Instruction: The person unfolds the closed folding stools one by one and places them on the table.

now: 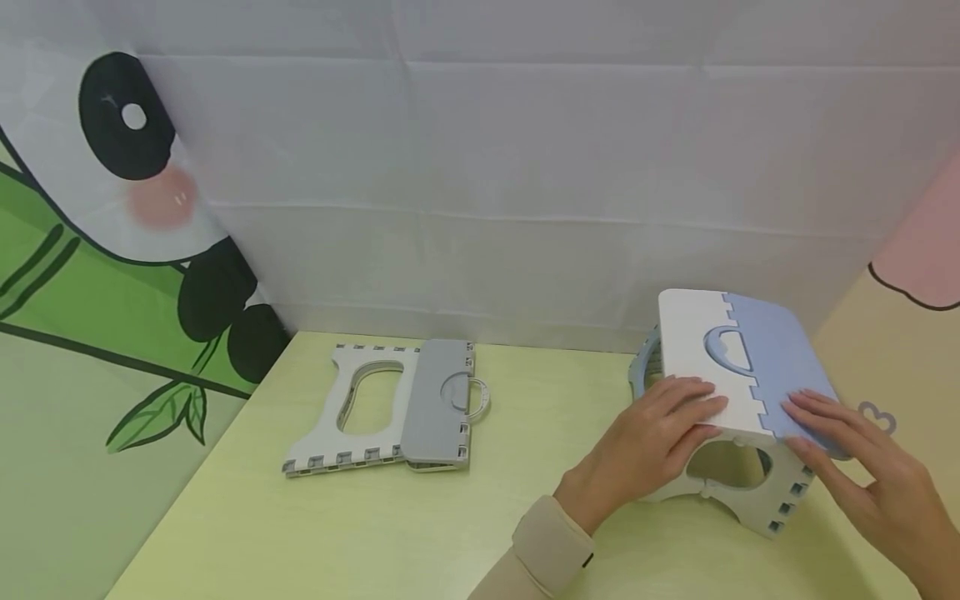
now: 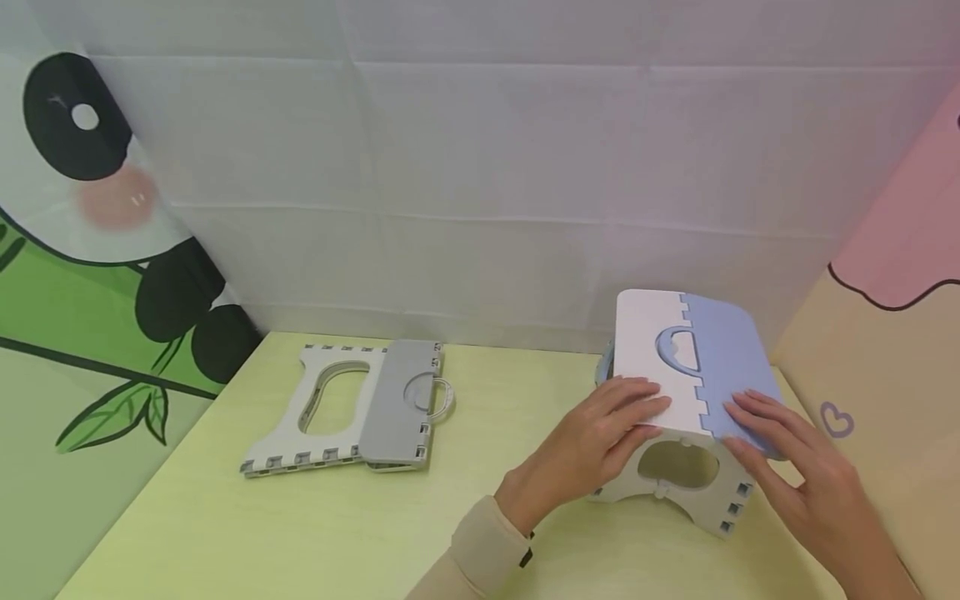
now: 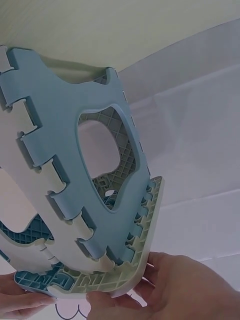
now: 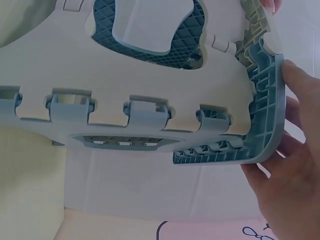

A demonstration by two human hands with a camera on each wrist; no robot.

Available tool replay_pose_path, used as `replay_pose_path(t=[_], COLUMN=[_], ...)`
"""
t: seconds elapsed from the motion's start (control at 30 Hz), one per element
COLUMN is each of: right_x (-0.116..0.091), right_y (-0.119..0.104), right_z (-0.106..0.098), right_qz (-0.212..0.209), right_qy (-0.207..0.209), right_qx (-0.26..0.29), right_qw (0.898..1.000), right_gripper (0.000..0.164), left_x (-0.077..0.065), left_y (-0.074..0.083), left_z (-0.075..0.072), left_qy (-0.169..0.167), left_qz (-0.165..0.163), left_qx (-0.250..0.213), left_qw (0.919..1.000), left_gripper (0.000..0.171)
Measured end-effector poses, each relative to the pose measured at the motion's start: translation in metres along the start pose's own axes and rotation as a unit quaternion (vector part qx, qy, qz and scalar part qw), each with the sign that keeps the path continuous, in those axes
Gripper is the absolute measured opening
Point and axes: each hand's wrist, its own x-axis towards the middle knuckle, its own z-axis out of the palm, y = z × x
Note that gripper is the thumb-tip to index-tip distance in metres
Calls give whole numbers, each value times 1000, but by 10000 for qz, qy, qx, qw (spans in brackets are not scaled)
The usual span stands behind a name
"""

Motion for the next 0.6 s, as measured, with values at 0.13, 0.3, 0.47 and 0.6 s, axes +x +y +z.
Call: replay_pose_path(t=[0.13, 0.3, 0.47, 0.6], right_x=[2, 2, 3, 7], right_y=[-4, -4, -7, -13], right_z=[0, -1, -3, 1], right_qz=[53, 244, 378, 193], right_qy=[60, -40, -132, 129], right_qx=[-78, -199, -266, -188], right_qw=[9999, 9995, 9988, 9996], right_gripper=[60, 52, 52, 58], left_x=[1, 1, -2, -5], left_y=[1, 2, 3, 3], left_z=[-2, -3, -6, -9], left_qy=[-16, 15, 113, 186], left_qz=[-17, -131, -284, -435], left_qx=[-50, -103, -127, -225], left_qw=[10000, 9999, 9995, 9986], left_gripper=[34, 33, 31, 30])
